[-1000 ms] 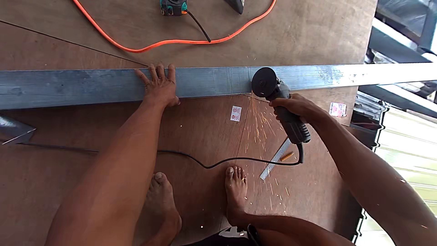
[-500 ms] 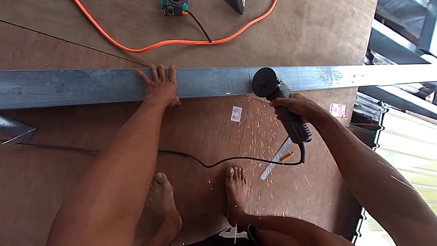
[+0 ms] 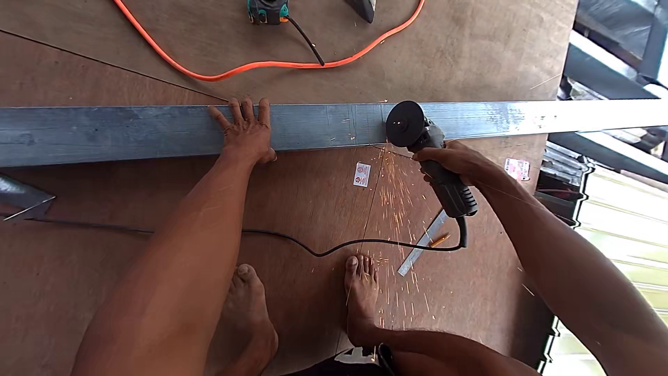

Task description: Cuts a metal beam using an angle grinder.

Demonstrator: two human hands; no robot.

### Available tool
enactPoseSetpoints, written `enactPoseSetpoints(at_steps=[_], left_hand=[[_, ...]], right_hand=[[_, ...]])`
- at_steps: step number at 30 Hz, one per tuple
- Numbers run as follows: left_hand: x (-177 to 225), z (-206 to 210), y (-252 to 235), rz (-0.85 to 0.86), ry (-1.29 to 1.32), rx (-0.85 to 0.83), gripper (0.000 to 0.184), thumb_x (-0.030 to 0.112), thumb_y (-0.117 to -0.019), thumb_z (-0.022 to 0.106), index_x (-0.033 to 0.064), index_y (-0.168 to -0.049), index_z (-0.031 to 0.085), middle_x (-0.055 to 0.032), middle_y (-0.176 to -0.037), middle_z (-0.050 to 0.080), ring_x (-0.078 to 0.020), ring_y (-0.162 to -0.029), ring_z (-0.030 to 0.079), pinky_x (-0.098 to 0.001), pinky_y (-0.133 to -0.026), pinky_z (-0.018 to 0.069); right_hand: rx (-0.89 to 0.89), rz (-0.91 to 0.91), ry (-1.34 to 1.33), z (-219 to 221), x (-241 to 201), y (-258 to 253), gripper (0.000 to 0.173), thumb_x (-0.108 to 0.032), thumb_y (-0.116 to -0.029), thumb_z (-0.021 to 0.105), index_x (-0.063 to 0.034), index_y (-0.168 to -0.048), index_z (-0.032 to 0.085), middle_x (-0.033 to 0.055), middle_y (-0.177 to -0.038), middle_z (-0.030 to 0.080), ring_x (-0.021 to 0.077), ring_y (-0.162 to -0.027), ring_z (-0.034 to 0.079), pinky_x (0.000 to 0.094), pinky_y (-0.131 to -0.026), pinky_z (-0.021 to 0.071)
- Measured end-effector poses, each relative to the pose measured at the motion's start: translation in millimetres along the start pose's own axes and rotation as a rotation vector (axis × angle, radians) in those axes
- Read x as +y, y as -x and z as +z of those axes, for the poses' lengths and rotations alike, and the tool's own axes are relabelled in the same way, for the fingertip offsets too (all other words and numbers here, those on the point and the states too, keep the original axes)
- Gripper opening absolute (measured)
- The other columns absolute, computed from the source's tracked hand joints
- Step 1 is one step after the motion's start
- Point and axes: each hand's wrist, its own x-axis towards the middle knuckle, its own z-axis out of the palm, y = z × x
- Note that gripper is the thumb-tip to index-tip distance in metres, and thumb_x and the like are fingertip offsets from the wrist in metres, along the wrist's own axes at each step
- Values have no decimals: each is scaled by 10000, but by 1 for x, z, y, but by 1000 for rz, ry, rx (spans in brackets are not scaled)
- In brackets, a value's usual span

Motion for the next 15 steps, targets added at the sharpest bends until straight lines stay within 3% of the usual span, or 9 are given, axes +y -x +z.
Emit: enactPoseSetpoints(at_steps=[12,14,15], left_hand=[[-1,2,-2,5,-4,6,1297,406,-700,922,126,-1653,89,-325,-1644,155,-555,-1518,120,-846,-1094,59],[-1,2,-2,3,-4,1,1294,407,-704,919,127,-1653,85,-323,-1644,155,-551,-1520,119,-843,-1095,59],[-1,1,-1,2,-4,-2,1289,401,-708,918,126,-1653,85,-320,-1644,157,-547,-1521,122,-843,-1096,61]], right_hand=[[5,-2,-27,-1,-5,-4,376,-324,-904,742,-64,-1143,613,98,-805,666,214,-657,681,403,-644,615],[-66,-200,-69,-2,2,7,364,-279,-914,719,-2,-1120,604,139,-786,659,224,-630,675,374,-592,599],[-102,-387,-105,2,2,25,351,-204,-935,666,88,-1102,566,211,-760,632,259,-593,661,341,-536,574]])
